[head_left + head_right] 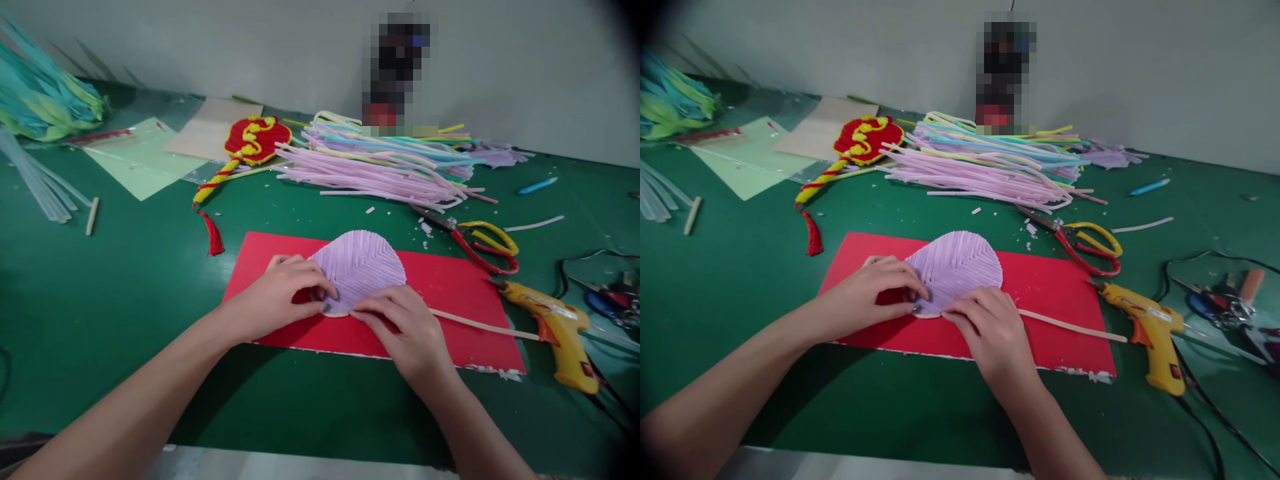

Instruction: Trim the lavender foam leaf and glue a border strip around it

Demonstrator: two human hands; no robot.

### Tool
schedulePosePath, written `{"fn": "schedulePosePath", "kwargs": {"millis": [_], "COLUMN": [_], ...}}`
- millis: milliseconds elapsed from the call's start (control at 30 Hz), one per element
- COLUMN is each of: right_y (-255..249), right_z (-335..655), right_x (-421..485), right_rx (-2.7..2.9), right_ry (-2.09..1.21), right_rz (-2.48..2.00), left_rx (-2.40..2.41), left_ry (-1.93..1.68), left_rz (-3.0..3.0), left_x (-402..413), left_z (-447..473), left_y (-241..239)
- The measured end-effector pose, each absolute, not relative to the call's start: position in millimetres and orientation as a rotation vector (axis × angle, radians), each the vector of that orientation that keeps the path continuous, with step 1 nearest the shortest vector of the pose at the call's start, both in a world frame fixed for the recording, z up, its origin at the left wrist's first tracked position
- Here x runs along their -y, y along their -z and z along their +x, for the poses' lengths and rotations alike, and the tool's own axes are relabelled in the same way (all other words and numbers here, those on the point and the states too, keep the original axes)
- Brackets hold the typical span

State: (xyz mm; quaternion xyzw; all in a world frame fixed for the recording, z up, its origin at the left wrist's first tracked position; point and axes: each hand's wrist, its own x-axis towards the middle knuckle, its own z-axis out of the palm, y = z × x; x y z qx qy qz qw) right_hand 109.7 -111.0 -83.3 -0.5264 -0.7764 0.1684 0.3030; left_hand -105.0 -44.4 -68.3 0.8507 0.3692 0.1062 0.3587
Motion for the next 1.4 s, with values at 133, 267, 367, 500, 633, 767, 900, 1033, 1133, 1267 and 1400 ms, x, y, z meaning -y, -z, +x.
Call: {"fn": "schedulePosePath", "kwargs": {"millis": [133, 267, 367, 500, 633, 767, 900, 1033, 1133, 1267, 1400], "right_y": [83.2, 83.3, 83.1, 82.5, 82.6, 83.1, 82.9, 82.1, 82.0, 82.5, 82.5], "right_z": [109.8, 110.2, 110.0, 109.4, 109.1, 109.6, 109.8, 109.3, 109.2, 109.6, 109.5], "right_x": [111.0, 111.2, 111.4, 111.1, 110.8, 110.8, 110.8, 110.8, 111.0, 111.0, 110.9], "right_rx": [2.058, 2.063, 2.062, 2.059, 2.052, 2.053, 2.058, 2.050, 2.047, 2.048, 2.047], "right_ry": [-0.447, -0.450, -0.452, -0.451, -0.447, -0.443, -0.454, -0.462, -0.465, -0.470, -0.471], "right_rz": [-1.408, -1.407, -1.402, -1.400, -1.410, -1.402, -1.397, -1.394, -1.407, -1.400, -1.396], "left_rx": [-0.918, -0.862, -0.852, -0.853, -0.903, -0.931, -0.911, -0.900, -0.894, -0.882, -0.876], "left_ry": [-0.266, -0.248, -0.254, -0.270, -0.296, -0.347, -0.372, -0.374, -0.344, -0.311, -0.291], "left_rz": [2.198, 2.182, 2.166, 2.143, 2.191, 2.261, 2.290, 2.294, 2.281, 2.266, 2.249], "left_x": [42.9, 41.2, 40.6, 40.7, 43.8, 48.2, 48.9, 48.1, 47.6, 46.1, 45.4], "left_z": [-107.8, -111.7, -114.5, -115.4, -110.1, -104.5, -104.4, -105.6, -106.2, -107.6, -108.9], "left_y": [68.9, 68.4, 67.6, 67.6, 68.0, 68.3, 70.7, 71.7, 70.6, 69.8, 69.7]}}
